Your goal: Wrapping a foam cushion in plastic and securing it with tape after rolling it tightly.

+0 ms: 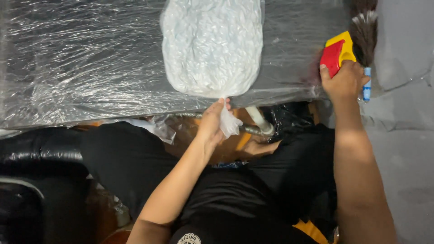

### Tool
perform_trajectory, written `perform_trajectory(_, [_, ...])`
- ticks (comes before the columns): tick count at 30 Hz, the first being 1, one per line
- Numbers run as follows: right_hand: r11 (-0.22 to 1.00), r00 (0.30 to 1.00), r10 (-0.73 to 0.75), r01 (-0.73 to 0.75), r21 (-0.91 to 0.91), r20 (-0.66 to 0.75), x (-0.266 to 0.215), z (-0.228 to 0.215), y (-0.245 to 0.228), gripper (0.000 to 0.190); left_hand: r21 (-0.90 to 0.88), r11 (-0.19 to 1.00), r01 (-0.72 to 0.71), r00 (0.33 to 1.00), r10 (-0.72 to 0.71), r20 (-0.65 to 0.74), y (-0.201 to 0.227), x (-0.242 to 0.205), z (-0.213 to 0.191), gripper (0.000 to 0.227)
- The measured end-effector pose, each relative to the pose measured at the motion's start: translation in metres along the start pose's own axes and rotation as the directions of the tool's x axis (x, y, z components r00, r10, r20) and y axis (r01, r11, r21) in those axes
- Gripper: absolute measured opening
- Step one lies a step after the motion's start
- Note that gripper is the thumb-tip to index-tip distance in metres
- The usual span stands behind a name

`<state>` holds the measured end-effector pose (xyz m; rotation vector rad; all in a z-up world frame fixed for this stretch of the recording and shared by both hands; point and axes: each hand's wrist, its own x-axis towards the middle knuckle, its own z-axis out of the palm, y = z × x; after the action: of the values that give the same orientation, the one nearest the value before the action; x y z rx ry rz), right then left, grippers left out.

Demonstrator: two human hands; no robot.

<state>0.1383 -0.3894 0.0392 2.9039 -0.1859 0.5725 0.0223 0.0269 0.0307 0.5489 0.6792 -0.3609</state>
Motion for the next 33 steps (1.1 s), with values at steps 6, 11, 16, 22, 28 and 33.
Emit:
perform_trajectory(6, [0.985, 0.995, 0.009, -0.026, -0.171, -0.1, -0.01, -0.075, -0.07, 0.066, -0.178, 0.984, -0.026, 0.994, 0.045, 0.104, -0.006, 0.004, -0.002, 0.015])
perform_trajectory(11, [0.655, 0.774, -0.123, -0.406, 0.637, 0.62, -0.102, -0.169, -0.207, 0.028, -0.092, 0.993, -0.069, 0.983, 0.084, 0.166, -0.008, 0.001, -0.005, 0.021])
perform_trajectory(16, [0.553, 0.711, -0.12, -0.532, 0.641, 0.693, -0.134, -0.153, -0.255, 0.048, 0.035, 0.996, -0.083, 0.991, 0.079, 0.104, -0.015, 0.004, -0.012, 0.027])
perform_trajectory(22, [0.47, 0.606, -0.128, -0.66, 0.586, 0.785, -0.135, -0.15, -0.269, 0.053, 0.046, 0.998, -0.04, 0.997, 0.037, 0.062, 0.001, -0.022, 0.014, 0.032])
perform_trajectory(28, [0.434, 0.766, -0.16, -0.512, 0.741, 0.623, -0.15, -0.134, -0.27, 0.029, 0.079, 0.997, -0.001, 0.997, -0.005, 0.08, -0.003, -0.017, 0.007, 0.035])
perform_trajectory(33, [0.627, 0.929, -0.116, -0.206, 0.752, 0.351, -0.159, -0.114, -0.272, 0.02, 0.337, 0.929, -0.153, 0.987, 0.16, 0.008, -0.007, -0.026, 0.005, 0.037])
